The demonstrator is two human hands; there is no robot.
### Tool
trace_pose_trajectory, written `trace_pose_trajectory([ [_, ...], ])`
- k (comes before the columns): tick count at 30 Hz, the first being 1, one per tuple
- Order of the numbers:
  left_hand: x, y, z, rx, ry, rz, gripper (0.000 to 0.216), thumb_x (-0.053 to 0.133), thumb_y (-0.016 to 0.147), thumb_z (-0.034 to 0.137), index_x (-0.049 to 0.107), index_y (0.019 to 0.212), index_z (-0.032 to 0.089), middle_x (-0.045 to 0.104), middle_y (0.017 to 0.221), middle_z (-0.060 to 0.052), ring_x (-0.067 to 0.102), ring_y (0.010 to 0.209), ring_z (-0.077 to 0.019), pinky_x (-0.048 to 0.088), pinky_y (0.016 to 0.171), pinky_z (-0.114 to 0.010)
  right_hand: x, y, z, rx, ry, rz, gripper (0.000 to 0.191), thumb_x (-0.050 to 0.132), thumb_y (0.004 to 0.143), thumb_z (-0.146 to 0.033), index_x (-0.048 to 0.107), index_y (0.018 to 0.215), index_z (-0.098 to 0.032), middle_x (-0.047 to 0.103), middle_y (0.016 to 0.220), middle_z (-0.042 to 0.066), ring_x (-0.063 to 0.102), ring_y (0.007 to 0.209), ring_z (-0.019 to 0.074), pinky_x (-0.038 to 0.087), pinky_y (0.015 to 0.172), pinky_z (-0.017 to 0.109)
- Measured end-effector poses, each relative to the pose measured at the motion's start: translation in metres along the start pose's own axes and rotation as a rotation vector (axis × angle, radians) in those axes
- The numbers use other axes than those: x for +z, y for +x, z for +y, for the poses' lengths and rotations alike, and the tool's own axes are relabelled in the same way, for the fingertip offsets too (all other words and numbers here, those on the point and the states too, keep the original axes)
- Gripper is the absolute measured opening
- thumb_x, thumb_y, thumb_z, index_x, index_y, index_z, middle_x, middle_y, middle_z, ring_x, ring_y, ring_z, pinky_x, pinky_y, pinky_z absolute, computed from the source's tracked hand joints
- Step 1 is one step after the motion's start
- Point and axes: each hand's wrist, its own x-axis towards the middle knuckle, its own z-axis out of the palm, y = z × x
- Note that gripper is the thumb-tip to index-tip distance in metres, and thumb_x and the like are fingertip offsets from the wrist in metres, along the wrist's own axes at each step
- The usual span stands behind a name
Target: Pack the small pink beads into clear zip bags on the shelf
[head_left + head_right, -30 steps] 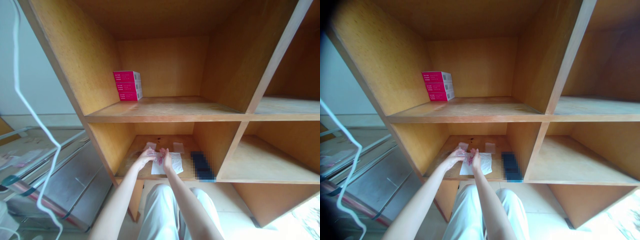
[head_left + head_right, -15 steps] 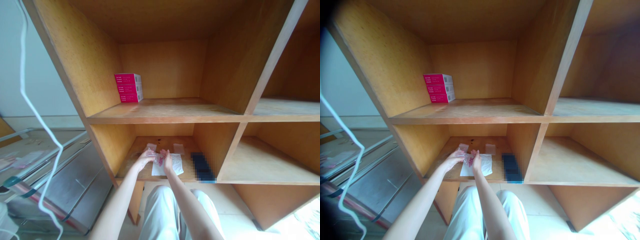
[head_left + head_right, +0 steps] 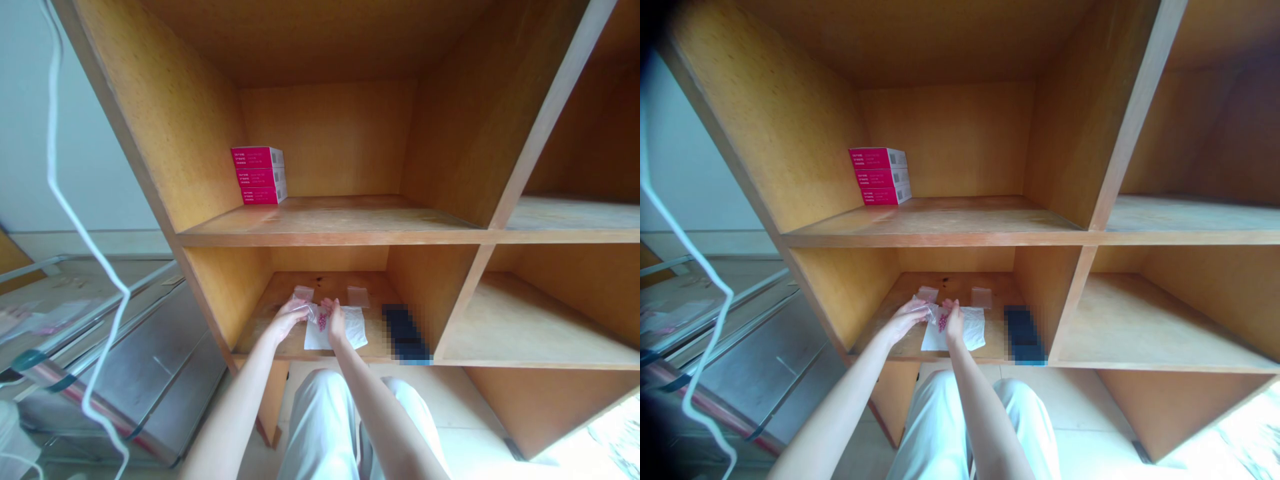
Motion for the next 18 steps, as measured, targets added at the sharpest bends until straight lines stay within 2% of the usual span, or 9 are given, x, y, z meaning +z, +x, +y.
trace_pose_trajectory([
  [5, -0.004, -0.006, -0.002, 0.018, -0.195, 0.039, 0.029, 0.068, 0.062, 0.006, 0.058, 0.089, 0.015, 0.066, 0.097, -0.008, 0.061, 0.091, -0.0183, 0.044, 0.084, -0.031, 0.002, -0.005, -0.004, -0.047, -0.096, 0.016, 0.034, 0.035, 0.079, -0.04, 0.06, 0.088, -0.018, 0.065, 0.094, 0.008, 0.058, 0.093, 0.0203, 0.042, 0.084, 0.032],
  [9, -0.015, -0.008, -0.015, 0.055, -0.327, 0.083, 0.025, 0.063, 0.066, 0.008, 0.058, 0.089, 0.016, 0.066, 0.099, -0.007, 0.06, 0.095, -0.0178, 0.043, 0.088, -0.032, 0.006, -0.011, -0.007, -0.258, -0.35, 0.009, 0.022, 0.046, 0.071, -0.027, 0.06, 0.085, -0.02, 0.063, 0.085, 0.005, 0.056, 0.085, 0.021, 0.04, 0.078, 0.032],
  [13, -0.025, -0.007, -0.025, 0.122, -0.439, 0.154, 0.019, 0.058, 0.07, 0.01, 0.059, 0.087, 0.018, 0.065, 0.101, -0.004, 0.056, 0.104, -0.0161, 0.04, 0.094, -0.031, 0.013, -0.017, -0.013, -0.486, -0.77, -0.144, 0.012, 0.052, 0.068, -0.02, 0.064, 0.072, -0.021, 0.061, 0.082, 0.007, 0.05, 0.087, 0.0234, 0.033, 0.082, 0.036],
  [18, -0.029, -0.007, -0.026, 0.131, -0.509, 0.185, 0.016, 0.055, 0.072, 0.01, 0.061, 0.084, 0.019, 0.066, 0.098, -0.003, 0.054, 0.107, -0.0148, 0.039, 0.095, -0.03, 0.028, -0.019, -0.02, -0.529, -1.171, -0.307, 0.013, 0.057, 0.07, -0.022, 0.066, 0.061, -0.024, 0.061, 0.082, 0.008, 0.047, 0.089, 0.0253, 0.029, 0.08, 0.038],
])
